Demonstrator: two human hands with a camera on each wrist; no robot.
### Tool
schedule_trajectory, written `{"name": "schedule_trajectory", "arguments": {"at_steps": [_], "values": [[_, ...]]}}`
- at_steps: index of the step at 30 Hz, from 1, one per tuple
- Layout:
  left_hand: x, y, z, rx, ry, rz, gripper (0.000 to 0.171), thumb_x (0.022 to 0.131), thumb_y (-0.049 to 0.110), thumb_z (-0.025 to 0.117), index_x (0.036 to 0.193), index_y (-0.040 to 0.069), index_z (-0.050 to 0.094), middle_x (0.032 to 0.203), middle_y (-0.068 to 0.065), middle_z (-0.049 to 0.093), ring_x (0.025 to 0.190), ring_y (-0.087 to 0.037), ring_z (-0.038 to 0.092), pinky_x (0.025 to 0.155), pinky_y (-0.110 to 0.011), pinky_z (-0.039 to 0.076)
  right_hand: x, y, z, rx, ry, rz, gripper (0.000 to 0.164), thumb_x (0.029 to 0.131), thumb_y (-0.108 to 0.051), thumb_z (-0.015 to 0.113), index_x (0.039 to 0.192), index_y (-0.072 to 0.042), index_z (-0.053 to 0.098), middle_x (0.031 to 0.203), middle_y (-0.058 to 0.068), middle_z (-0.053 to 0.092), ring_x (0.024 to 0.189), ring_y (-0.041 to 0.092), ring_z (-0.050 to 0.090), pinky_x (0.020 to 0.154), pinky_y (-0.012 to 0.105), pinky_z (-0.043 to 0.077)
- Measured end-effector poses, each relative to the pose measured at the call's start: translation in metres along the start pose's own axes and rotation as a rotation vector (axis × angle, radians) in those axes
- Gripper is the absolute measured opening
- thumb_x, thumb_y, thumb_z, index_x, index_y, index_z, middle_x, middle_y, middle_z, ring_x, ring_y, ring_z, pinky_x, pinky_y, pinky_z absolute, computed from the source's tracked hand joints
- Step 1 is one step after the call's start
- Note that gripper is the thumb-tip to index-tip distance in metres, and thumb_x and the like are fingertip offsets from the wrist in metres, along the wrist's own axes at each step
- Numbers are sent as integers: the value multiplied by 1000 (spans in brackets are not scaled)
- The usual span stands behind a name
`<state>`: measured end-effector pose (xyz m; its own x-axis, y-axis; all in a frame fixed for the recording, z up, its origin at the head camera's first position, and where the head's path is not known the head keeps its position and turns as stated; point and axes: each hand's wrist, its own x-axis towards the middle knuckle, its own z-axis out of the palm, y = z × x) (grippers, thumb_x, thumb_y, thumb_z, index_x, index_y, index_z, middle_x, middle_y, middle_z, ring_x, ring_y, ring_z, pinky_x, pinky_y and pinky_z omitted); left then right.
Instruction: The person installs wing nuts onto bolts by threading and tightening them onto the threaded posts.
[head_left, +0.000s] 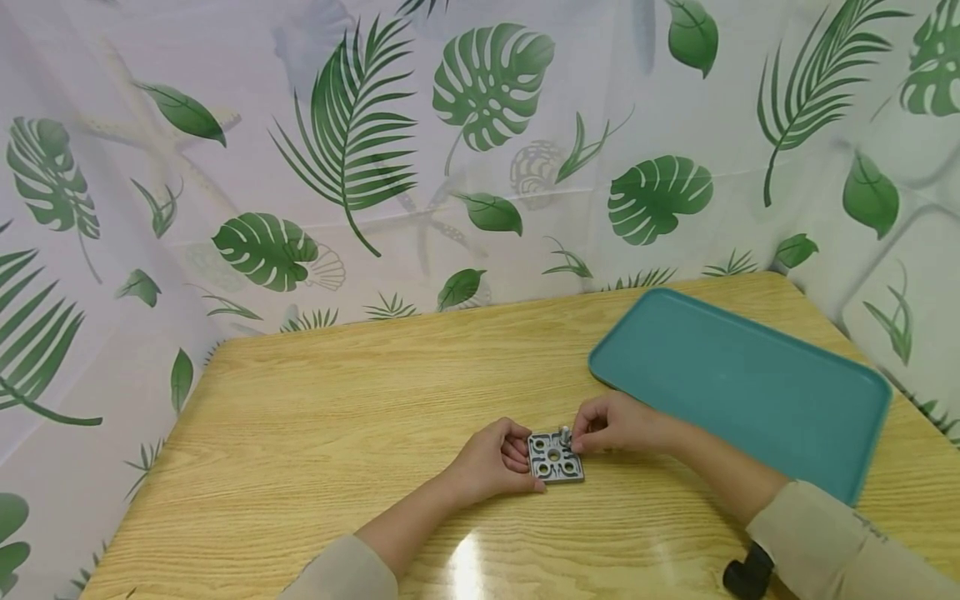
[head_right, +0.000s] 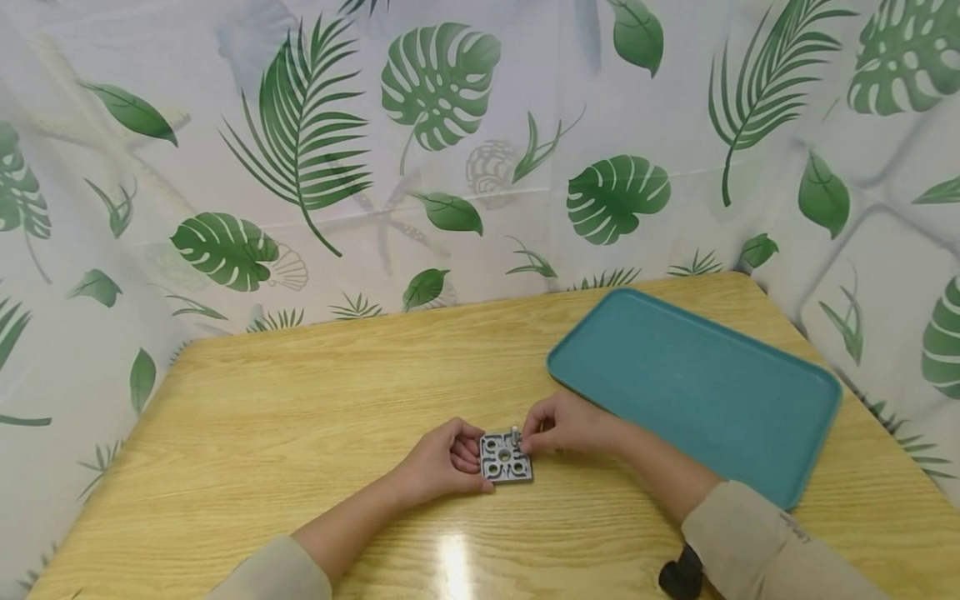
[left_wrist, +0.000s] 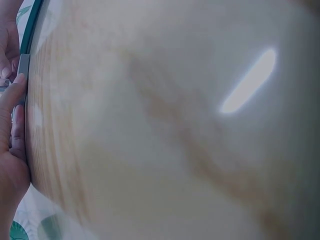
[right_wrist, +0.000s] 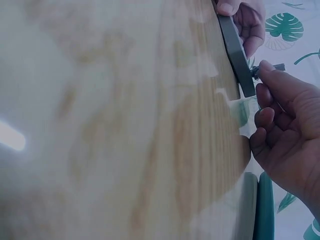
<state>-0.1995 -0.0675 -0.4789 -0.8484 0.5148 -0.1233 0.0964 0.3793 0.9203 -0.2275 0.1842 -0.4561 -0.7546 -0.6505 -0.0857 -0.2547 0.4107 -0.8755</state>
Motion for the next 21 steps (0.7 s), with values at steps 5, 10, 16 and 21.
{"name": "schedule_trajectory", "arguments": {"at_steps": [5, 10, 16, 21], "values": [[-3, 5, 0, -5, 0, 1, 60, 68, 3, 84, 120, -1, 53, 95, -5, 56, 79, -10, 60, 71, -17, 54, 0, 3, -1, 7, 7, -23, 13, 85, -14, 71, 85, -1, 69, 77, 2, 65, 59, 3, 50, 50, 20, 44], [-2, 2, 0, -2, -4, 4, 61, 68, 4, 84, 120, 0, 53, 95, -4, 56, 80, -10, 60, 71, -17, 55, 1, 5, -5, 7, 60, -57, 13, 87, -8, 67, 93, 3, 68, 91, 13, 68, 73, 1, 56, 61, 19, 49], [-1, 0, -2, 5, -14, 13, 62, 68, 9, 85, 120, 1, 53, 95, -3, 56, 79, -8, 61, 72, -17, 55, 8, 8, -6, -28, 73, -133, 19, 90, -6, 62, 107, 2, 68, 105, 18, 65, 90, -1, 57, 72, 19, 50], [0, -1, -1, 13, -12, 10, 62, 68, 10, 85, 120, 2, 53, 95, -2, 56, 79, -8, 61, 72, -17, 55, 11, 8, -6, -24, 29, -227, 18, 91, -5, 61, 104, 4, 69, 102, 19, 64, 90, 1, 55, 70, 20, 49]]}}
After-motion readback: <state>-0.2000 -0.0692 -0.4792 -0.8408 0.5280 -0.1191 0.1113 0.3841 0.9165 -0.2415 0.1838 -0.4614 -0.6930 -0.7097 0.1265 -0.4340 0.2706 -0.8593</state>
